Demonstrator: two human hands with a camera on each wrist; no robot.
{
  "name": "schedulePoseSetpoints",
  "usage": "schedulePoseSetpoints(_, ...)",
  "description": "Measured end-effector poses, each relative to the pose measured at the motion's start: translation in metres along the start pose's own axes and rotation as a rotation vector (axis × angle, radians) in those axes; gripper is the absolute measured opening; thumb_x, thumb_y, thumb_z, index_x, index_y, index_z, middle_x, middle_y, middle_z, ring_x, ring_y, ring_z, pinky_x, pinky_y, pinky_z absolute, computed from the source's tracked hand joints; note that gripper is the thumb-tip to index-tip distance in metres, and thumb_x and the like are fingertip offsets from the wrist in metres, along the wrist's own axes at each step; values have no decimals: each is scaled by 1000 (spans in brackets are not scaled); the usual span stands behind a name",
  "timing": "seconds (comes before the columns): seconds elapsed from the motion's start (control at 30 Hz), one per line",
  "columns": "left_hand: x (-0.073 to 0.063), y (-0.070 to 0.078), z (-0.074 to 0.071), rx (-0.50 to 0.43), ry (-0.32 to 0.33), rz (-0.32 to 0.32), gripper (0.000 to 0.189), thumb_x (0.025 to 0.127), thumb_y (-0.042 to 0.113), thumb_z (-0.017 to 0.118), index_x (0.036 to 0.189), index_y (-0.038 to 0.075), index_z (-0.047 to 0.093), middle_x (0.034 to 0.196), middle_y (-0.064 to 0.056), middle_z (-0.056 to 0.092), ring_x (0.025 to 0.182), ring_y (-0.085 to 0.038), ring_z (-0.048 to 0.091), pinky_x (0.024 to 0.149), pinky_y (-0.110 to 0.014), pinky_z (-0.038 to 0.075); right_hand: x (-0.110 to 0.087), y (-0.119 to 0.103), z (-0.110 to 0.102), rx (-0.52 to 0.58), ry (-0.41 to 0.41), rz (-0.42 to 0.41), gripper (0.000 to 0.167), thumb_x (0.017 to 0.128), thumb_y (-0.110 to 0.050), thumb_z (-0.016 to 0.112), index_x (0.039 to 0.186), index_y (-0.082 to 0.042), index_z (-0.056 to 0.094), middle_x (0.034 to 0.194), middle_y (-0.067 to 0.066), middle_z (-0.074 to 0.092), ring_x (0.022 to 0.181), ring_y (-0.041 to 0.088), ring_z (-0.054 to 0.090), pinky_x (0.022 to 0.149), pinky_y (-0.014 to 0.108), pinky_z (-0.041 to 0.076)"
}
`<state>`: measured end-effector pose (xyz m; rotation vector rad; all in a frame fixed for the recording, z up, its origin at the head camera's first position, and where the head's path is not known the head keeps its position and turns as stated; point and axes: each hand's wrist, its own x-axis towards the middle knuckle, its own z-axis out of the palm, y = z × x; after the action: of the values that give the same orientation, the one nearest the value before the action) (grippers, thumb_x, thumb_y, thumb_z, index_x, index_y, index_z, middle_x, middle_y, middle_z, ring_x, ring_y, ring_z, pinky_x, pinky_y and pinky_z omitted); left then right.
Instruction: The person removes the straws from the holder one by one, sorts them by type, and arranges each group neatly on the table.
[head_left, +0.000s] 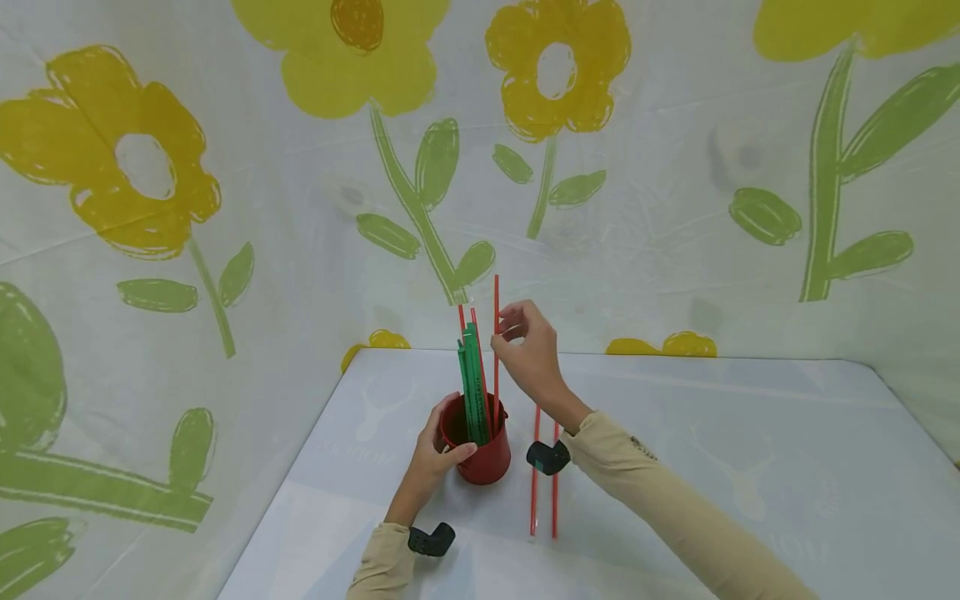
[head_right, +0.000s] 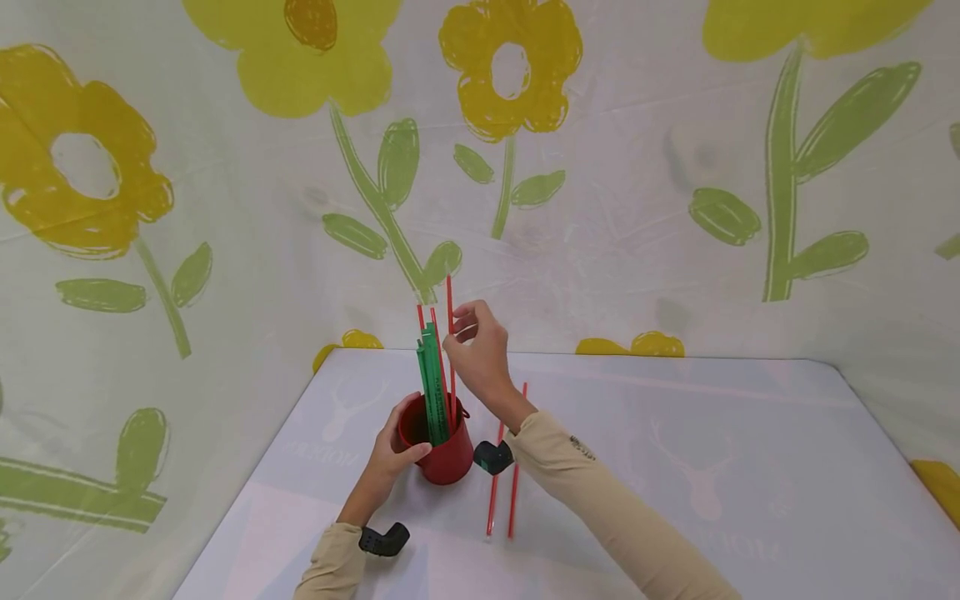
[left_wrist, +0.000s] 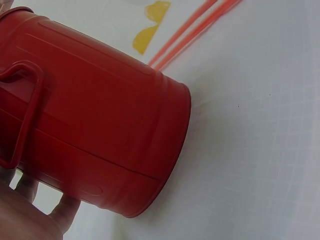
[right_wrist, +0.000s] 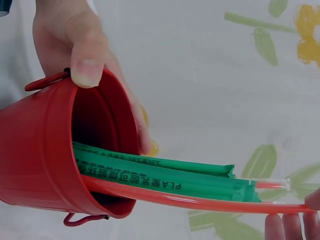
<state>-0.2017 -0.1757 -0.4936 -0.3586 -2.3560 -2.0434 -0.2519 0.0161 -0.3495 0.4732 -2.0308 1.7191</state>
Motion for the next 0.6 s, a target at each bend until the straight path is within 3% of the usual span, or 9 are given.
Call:
schedulePoseSetpoints(0.3,0,-1,3,-10,-10,20,73,83,21,69,145,28,32,140,1,44,129,-23,38,101,-48,38,5,-12,-10,43,7,22,24,81,7,62,105,4,55,92,20,60,79,31,60,71,37,50)
schedulePoseSetpoints(0.47,0,-1,2,-30,-25,11,73,85,17,68,146,26,30,142,0,42,130,-24,37,101,-45,40,2,-40,-20,61,14,7,24,81,11,59,105,11,53,94,26,57,81,38,59,72,41,50)
schedulePoseSetpoints(0.6,0,2,-1,-36,-25,-18,73,85,13,66,146,26,28,143,-2,40,130,-24,36,100,-43,41,0,-52,-24,67,16,-4,24,82,9,58,106,11,51,95,26,56,83,37,59,72,37,51)
